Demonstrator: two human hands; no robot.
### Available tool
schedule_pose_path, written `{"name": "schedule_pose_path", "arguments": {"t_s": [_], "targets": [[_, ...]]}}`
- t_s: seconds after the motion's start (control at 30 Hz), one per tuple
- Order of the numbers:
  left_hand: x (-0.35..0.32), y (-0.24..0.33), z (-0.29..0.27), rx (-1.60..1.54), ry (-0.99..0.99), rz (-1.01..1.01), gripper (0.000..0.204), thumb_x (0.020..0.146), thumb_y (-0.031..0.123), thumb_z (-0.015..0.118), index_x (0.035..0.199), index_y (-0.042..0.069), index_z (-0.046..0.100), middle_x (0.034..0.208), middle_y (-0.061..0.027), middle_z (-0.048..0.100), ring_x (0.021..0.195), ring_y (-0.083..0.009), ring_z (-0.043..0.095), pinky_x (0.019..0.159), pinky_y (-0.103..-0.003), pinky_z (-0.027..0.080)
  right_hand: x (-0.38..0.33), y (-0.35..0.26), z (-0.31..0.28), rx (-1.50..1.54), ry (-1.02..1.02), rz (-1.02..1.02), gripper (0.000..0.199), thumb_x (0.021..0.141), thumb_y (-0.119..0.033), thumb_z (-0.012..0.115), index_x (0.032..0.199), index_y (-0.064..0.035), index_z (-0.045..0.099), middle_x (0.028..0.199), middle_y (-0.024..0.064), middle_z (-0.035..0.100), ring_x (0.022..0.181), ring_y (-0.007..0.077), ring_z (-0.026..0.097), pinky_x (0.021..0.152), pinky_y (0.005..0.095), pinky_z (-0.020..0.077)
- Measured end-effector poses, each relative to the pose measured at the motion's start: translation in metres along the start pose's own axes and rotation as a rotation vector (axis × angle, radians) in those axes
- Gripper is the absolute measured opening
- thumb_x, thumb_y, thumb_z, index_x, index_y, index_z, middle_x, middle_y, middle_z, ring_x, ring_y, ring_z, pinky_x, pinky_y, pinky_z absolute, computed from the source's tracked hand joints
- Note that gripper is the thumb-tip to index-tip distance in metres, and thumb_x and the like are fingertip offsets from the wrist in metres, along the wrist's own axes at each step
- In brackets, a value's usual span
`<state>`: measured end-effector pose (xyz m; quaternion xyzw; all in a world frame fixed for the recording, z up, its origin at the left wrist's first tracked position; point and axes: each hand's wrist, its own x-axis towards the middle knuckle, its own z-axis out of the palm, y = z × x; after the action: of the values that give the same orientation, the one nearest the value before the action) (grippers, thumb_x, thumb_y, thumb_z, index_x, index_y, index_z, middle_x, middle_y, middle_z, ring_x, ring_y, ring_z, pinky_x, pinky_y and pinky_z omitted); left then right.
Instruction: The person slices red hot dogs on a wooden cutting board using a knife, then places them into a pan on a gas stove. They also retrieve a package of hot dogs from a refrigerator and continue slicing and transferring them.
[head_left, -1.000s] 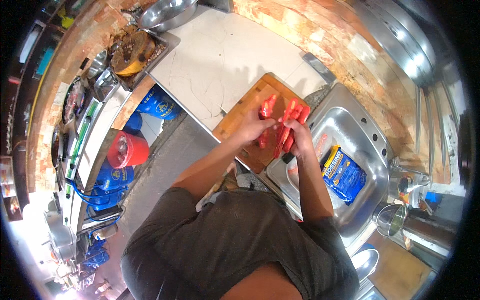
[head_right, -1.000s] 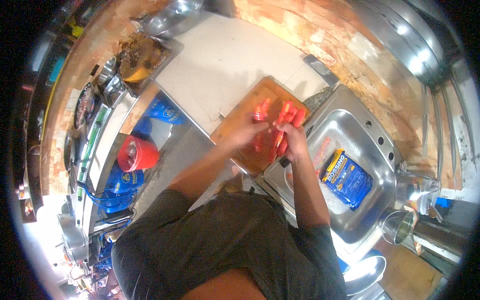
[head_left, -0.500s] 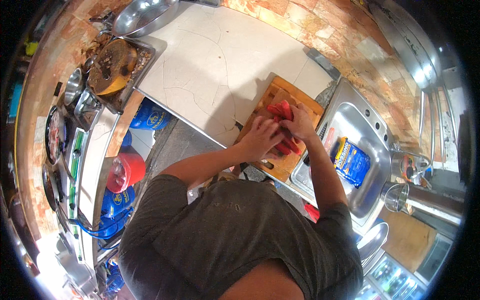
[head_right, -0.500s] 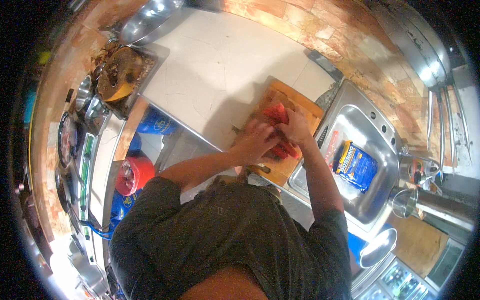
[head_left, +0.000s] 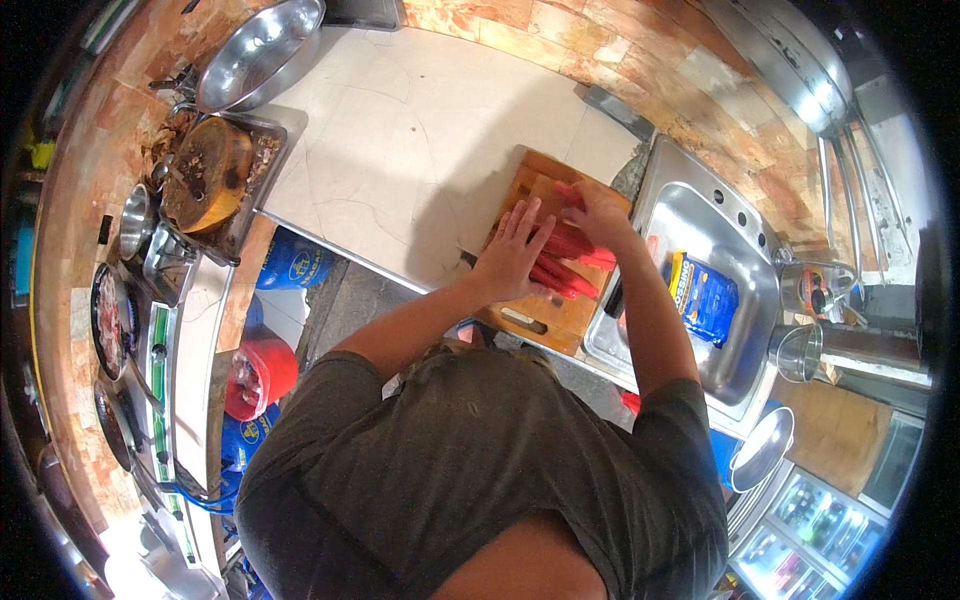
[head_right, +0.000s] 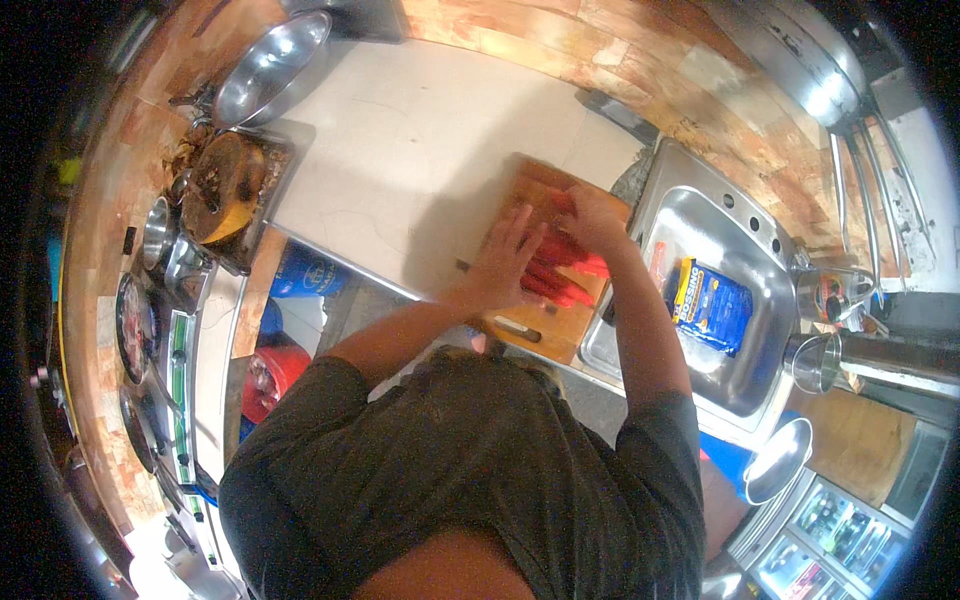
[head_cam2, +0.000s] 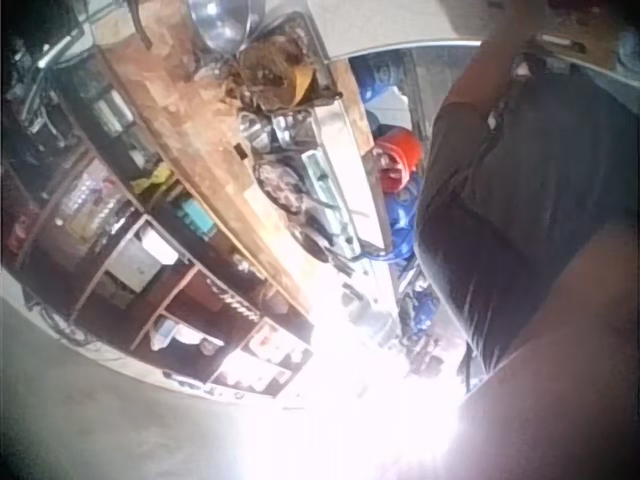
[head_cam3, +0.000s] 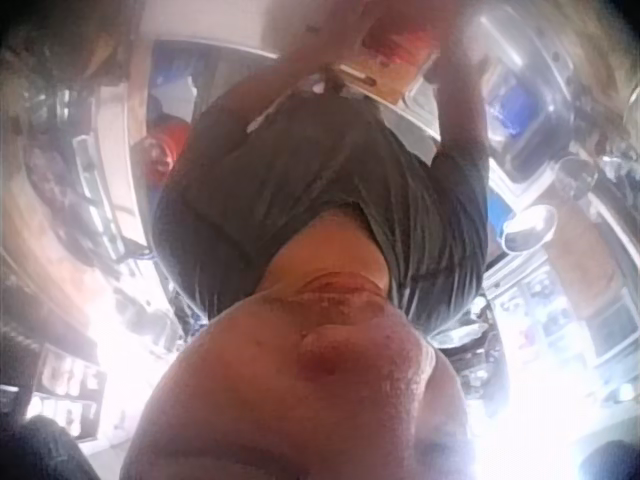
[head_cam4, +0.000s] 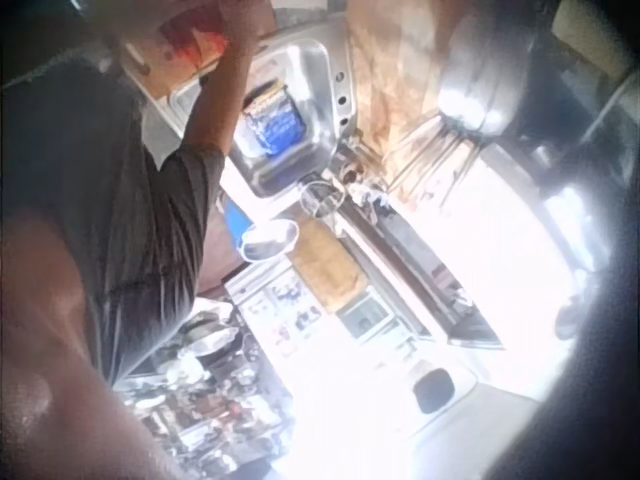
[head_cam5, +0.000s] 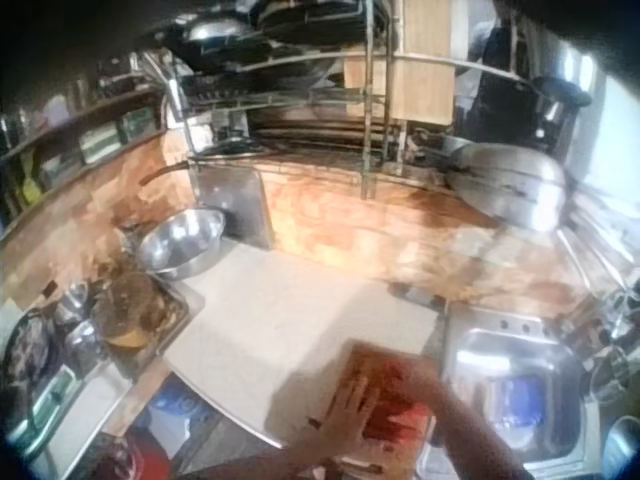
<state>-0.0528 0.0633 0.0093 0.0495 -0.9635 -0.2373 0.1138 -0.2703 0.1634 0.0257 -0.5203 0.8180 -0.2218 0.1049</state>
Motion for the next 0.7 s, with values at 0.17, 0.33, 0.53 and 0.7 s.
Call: {"name": "schedule_pose_path", "arguments": {"t_s": [0.17,0.33,0.53,0.7], "targets": [[-0.004,0.005,-0.007,-0.077,-0.033,-0.071,0.126,0.066,0.058,0.085,0.158,0.002,0.019,0.161,-0.0322,0.008,0.149,-0.0527,0.012,0.12,-0.06,0.019,-0.027,0.013,0.002,0.151,-0.083,-0.049,0.039,0.087,-0.025,0.071,0.121,-0.0056,0.066,0.126,0.0221,0.063,0.113,0.0417,0.06,0.097,0.0491,0.0485],[-0.012,-0.006,0.021,-0.156,0.18,-0.18,0.121,0.07,0.062,0.08,0.159,0.006,0.02,0.161,-0.0329,0.01,0.149,-0.0524,0.014,0.12,-0.059,0.019,-0.082,0.006,-0.01,0.378,0.268,0.172,0.038,0.088,-0.016,0.068,0.124,-0.0038,0.066,0.139,0.0244,0.055,0.127,0.042,0.053,0.108,0.0473,0.0428],[0.001,0.018,0.005,-0.003,0.085,-0.077,0.103,0.074,0.063,0.077,0.153,0.01,0.039,0.161,-0.0324,0.01,0.149,-0.051,0.016,0.12,-0.059,0.02,-0.092,-0.029,0.046,-0.033,0.309,0.084,0.06,0.085,-0.012,0.068,0.142,-0.0022,0.051,0.15,0.0264,0.043,0.141,0.0467,0.036,0.118,0.0523,0.0268],[-0.007,0.005,0.005,0.033,0.043,-0.122,0.101,0.077,0.061,0.075,0.154,0.008,0.037,0.162,-0.0316,0.008,0.149,-0.0516,0.015,0.12,-0.061,0.018,-0.098,-0.02,0.036,0.358,0.348,-0.027,0.057,0.083,-0.012,0.069,0.136,0.0,0.05,0.139,0.0246,0.049,0.131,0.0452,0.044,0.114,0.0523,0.0314]]}}
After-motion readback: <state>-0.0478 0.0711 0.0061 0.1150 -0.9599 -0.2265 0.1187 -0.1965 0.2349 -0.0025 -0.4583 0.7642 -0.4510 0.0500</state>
